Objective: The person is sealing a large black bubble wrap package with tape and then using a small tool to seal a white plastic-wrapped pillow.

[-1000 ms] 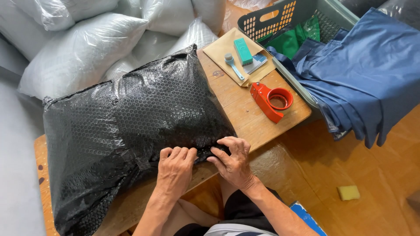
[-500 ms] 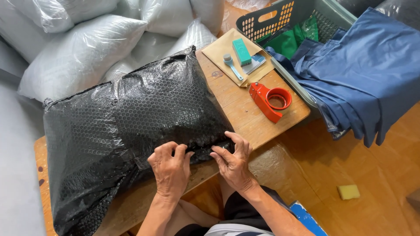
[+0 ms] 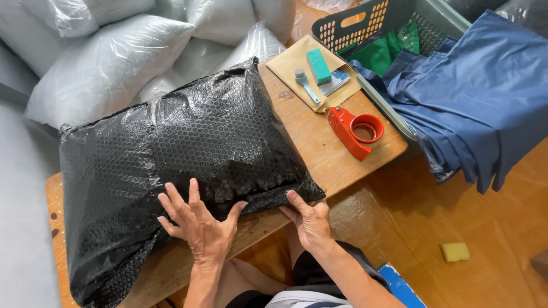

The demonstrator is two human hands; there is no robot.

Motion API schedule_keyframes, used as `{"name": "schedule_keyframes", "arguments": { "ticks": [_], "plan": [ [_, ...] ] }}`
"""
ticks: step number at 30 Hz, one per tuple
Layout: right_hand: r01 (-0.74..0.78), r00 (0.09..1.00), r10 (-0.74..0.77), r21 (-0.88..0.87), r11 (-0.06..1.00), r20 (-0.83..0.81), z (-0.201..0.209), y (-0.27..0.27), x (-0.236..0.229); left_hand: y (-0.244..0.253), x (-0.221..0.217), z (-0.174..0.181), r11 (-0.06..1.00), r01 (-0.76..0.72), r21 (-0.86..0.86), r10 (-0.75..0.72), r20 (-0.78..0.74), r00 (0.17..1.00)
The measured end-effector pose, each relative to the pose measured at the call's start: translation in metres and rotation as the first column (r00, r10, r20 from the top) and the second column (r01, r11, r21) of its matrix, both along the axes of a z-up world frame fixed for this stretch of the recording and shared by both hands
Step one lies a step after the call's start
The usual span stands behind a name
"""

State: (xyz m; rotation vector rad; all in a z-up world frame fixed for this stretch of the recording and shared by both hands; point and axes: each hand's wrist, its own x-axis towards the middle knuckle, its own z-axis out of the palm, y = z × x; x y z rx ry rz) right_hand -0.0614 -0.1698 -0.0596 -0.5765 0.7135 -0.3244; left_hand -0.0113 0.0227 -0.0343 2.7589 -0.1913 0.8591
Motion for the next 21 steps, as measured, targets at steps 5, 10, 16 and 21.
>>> {"name": "schedule_keyframes", "arguments": {
  "ticks": [5, 10, 16, 21],
  "plan": [
    [0.022, 0.989, -0.02, 0.015, 1.0, -0.145, -0.012, 0.007, 0.015, -0.002, 0.004, -0.01, 0.999, -0.025, 0.039, 0.026, -0.02, 0.999],
    [0.104, 0.978, -0.102, 0.002, 0.995, -0.183, -0.004, 0.014, 0.006, 0.014, 0.008, -0.006, 0.987, -0.053, 0.154, 0.032, 0.138, 0.99],
    [0.117, 0.97, -0.163, -0.241, 0.963, -0.181, 0.003, -0.001, 0.006, 0.043, -0.009, -0.005, 0.997, 0.056, -0.058, -0.05, 0.107, 0.993],
    [-0.019, 0.987, -0.014, -0.198, 0.98, -0.162, 0.003, -0.021, 0.005, 0.054, -0.044, -0.019, 0.987, 0.06, -0.151, -0.041, 0.124, 0.991]
  ]
}}
